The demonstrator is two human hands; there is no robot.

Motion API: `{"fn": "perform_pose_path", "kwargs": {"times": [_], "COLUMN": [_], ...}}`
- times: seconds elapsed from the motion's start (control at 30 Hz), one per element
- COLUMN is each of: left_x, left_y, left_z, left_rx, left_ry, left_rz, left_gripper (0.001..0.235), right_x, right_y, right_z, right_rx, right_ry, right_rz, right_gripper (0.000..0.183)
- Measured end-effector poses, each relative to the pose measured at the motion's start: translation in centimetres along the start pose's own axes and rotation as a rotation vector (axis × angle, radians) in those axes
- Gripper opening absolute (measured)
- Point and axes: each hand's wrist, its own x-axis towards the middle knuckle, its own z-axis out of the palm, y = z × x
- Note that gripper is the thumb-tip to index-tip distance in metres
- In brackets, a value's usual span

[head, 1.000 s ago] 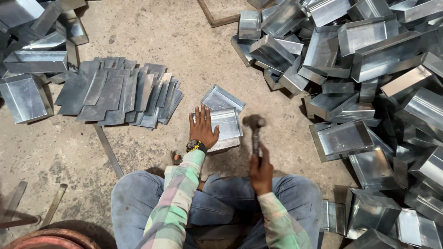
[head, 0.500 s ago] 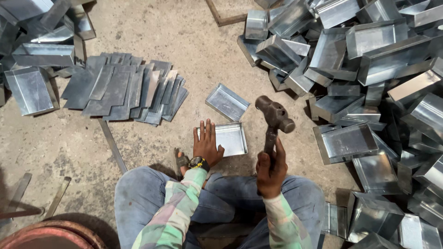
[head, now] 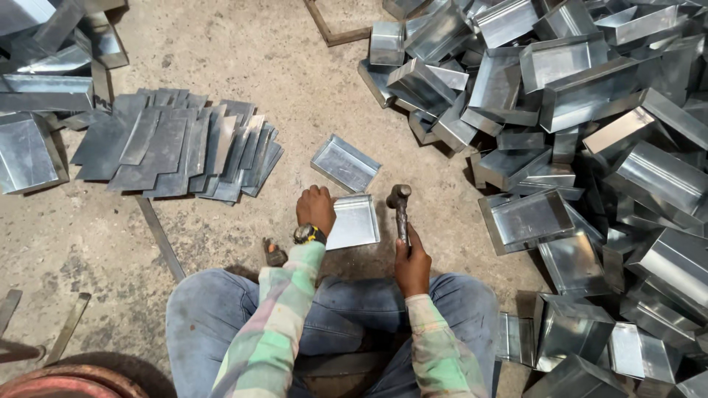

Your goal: The person hammers the edges of a metal sheet, folds it into a rectangular box shape, and places it into a pile of similar objects.

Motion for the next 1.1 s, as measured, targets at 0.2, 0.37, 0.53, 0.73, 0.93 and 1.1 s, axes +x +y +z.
{"fn": "perform_pose_path", "kwargs": {"times": [0.2, 0.37, 0.53, 0.73, 0.93, 1.1], "left_x": [-2.8, -5.6, -0.8, 1.3, 1.1, 1.7], "left_y": [0.8, 3.9, 1.9, 1.7, 1.6, 2.1], "left_z": [1.1, 2.6, 0.3, 0.1, 0.2, -0.8], "left_rx": [0.000, -0.118, 0.051, 0.018, 0.093, 0.044], "left_ry": [-0.106, 0.669, 0.051, -0.056, 0.025, -0.134], "left_rz": [0.049, 0.368, 0.150, -0.037, 0.010, -0.047], "left_gripper": [0.034, 0.076, 0.101, 0.101, 0.099, 0.080], "right_x": [0.6, -0.3, -1.5, -3.7, -2.0, -1.2], "right_y": [0.9, -1.2, -4.7, -7.3, -3.3, -1.3], "right_z": [0.1, -1.0, -3.0, -5.0, -0.8, -0.3], "right_rx": [0.058, 0.213, 0.436, 0.682, 0.184, 0.107], "right_ry": [0.052, -0.005, -0.106, -0.043, -0.117, -0.095], "right_rz": [-0.064, -0.013, -0.090, -0.283, -0.135, -0.098], "right_gripper": [0.046, 0.047, 0.050, 0.052, 0.050, 0.049]}}
